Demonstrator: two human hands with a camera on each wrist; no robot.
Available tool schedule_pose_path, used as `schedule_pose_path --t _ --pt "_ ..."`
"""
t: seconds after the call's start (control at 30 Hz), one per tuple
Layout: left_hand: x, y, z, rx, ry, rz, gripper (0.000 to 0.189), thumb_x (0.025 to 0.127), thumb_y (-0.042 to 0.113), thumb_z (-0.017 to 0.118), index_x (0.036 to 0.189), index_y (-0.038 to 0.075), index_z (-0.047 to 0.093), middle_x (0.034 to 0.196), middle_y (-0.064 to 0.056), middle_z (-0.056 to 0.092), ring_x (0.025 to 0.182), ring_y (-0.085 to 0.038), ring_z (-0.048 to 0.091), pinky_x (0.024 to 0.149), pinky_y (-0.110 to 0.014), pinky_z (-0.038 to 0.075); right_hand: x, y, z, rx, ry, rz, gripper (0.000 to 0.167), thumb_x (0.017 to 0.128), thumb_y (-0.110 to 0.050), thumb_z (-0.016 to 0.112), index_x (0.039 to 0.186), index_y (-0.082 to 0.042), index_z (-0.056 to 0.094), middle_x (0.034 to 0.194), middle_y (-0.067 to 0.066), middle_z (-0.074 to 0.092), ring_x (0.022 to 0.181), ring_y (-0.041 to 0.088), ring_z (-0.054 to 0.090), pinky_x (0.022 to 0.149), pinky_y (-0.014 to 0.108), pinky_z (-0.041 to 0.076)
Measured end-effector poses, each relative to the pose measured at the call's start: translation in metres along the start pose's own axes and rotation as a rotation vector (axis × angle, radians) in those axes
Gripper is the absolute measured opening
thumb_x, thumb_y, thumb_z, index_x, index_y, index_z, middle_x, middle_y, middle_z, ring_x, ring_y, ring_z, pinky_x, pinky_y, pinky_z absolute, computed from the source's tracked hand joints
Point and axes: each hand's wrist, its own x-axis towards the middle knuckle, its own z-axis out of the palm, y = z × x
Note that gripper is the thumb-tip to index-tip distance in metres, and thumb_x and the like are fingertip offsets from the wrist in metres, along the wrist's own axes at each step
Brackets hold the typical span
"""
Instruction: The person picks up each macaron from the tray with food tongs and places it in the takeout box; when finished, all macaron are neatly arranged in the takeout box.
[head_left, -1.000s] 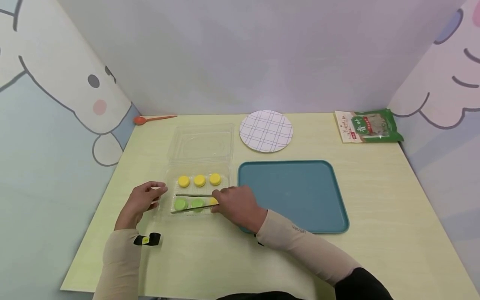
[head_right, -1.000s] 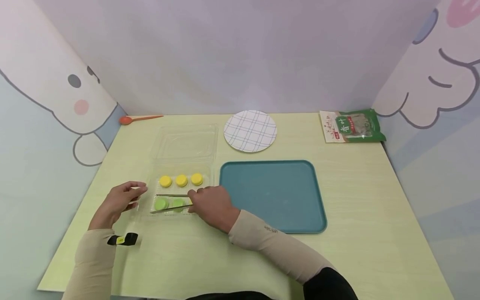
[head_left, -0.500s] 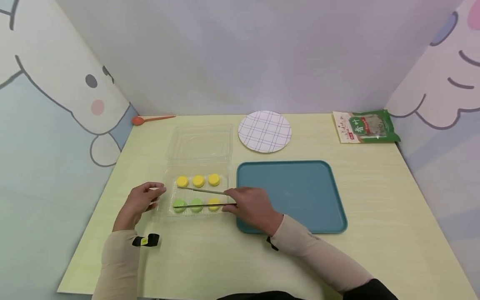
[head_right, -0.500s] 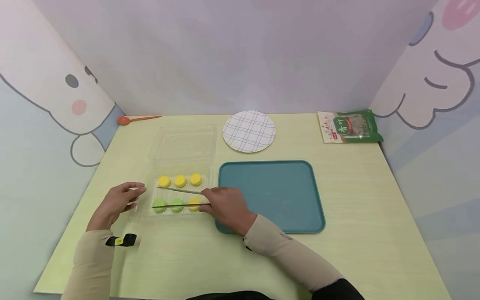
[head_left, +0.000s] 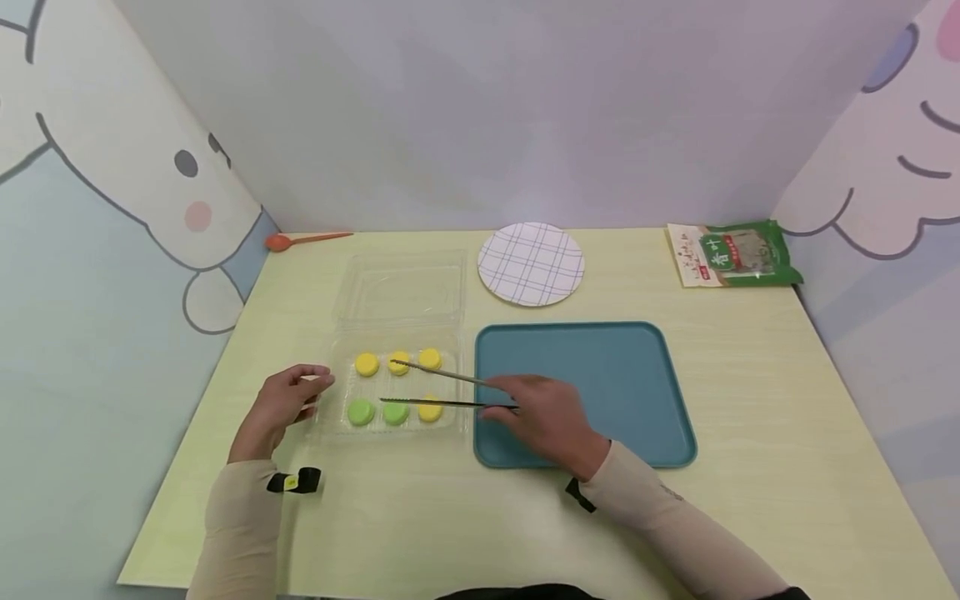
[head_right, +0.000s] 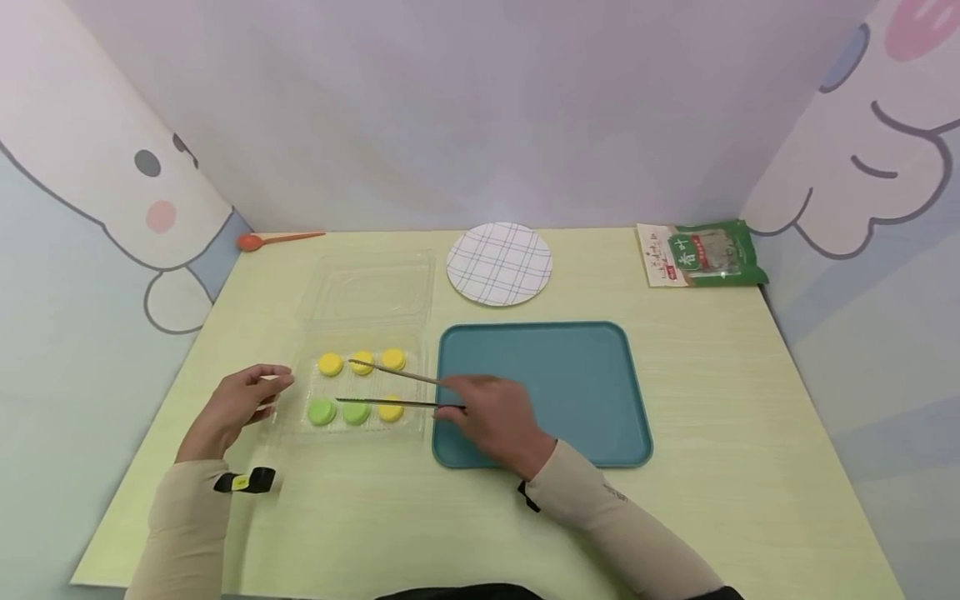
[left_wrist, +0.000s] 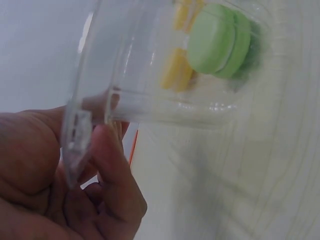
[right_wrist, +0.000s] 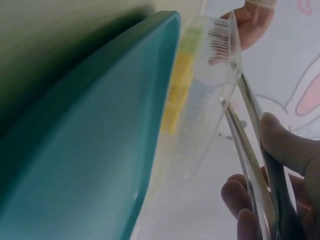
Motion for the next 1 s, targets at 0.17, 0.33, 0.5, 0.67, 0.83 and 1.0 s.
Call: schedule_pose_path --t 0.17,0.33,0.5,0.67,0.83,1.0 --pt "0.000 0.001 -0.001 0.003 0.002 0.007 0.050 0.101 0.035 0.063 0.138 0.004 0.053 0.092 -0.005 0.056 0.076 -0.013 0.053 0.067 -0.025 0.053 -0.007 0.006 -0.010 0.008 0.023 0.062 0.052 0.066 -0.034 0.094 0.111 -0.016 0.077 0.092 0.001 0.076 0.072 0.012 0.070 0.052 0.030 0.052" --pt "0.000 0.001 0.000 -0.001 0.007 0.002 0.048 0.102 0.033 0.062 0.138 0.003 0.053 0.091 -0.004 0.055 0.076 -0.013 0.053 0.066 -0.025 0.052 -0.017 0.013 -0.018 0.014 0.033 0.095 0.051 0.066 -0.031 0.095 0.111 -0.016 0.076 0.088 0.002 0.075 0.069 0.013 0.070 0.054 0.032 0.053" --pt "0.000 0.001 0.000 -0.011 0.007 -0.003 0.047 0.102 0.033 0.062 0.137 0.003 0.053 0.090 -0.003 0.053 0.076 -0.013 0.052 0.067 -0.024 0.052 -0.029 0.019 -0.026 0.006 0.026 0.125 0.049 0.066 -0.031 0.094 0.108 -0.015 0.076 0.083 0.001 0.075 0.068 0.011 0.068 0.053 0.031 0.053" --pt "0.001 0.001 0.000 -0.009 0.006 0.007 0.047 0.102 0.033 0.062 0.138 0.003 0.053 0.090 -0.004 0.052 0.076 -0.013 0.052 0.067 -0.024 0.052 -0.041 0.025 -0.034 -0.020 0.040 0.155 0.047 0.066 -0.030 0.094 0.107 -0.014 0.076 0.080 0.000 0.074 0.065 0.010 0.066 0.049 0.028 0.048" --pt "0.001 -0.001 0.001 -0.016 0.004 -0.004 0.048 0.102 0.034 0.062 0.138 0.003 0.053 0.090 -0.003 0.053 0.076 -0.012 0.052 0.067 -0.025 0.052 -0.052 0.029 -0.042 -0.040 0.061 0.167 0.049 0.065 -0.031 0.093 0.108 -0.015 0.077 0.080 0.001 0.074 0.064 0.010 0.066 0.047 0.027 0.047" --pt "0.001 -0.001 0.001 -0.020 0.006 -0.004 0.049 0.102 0.034 0.062 0.139 0.003 0.053 0.090 -0.003 0.053 0.075 -0.011 0.052 0.067 -0.025 0.052 -0.062 0.034 -0.051 -0.058 0.078 0.191 0.050 0.082 -0.056 0.074 0.108 -0.014 0.077 0.078 0.002 0.072 0.061 0.010 0.064 0.046 0.026 0.045"
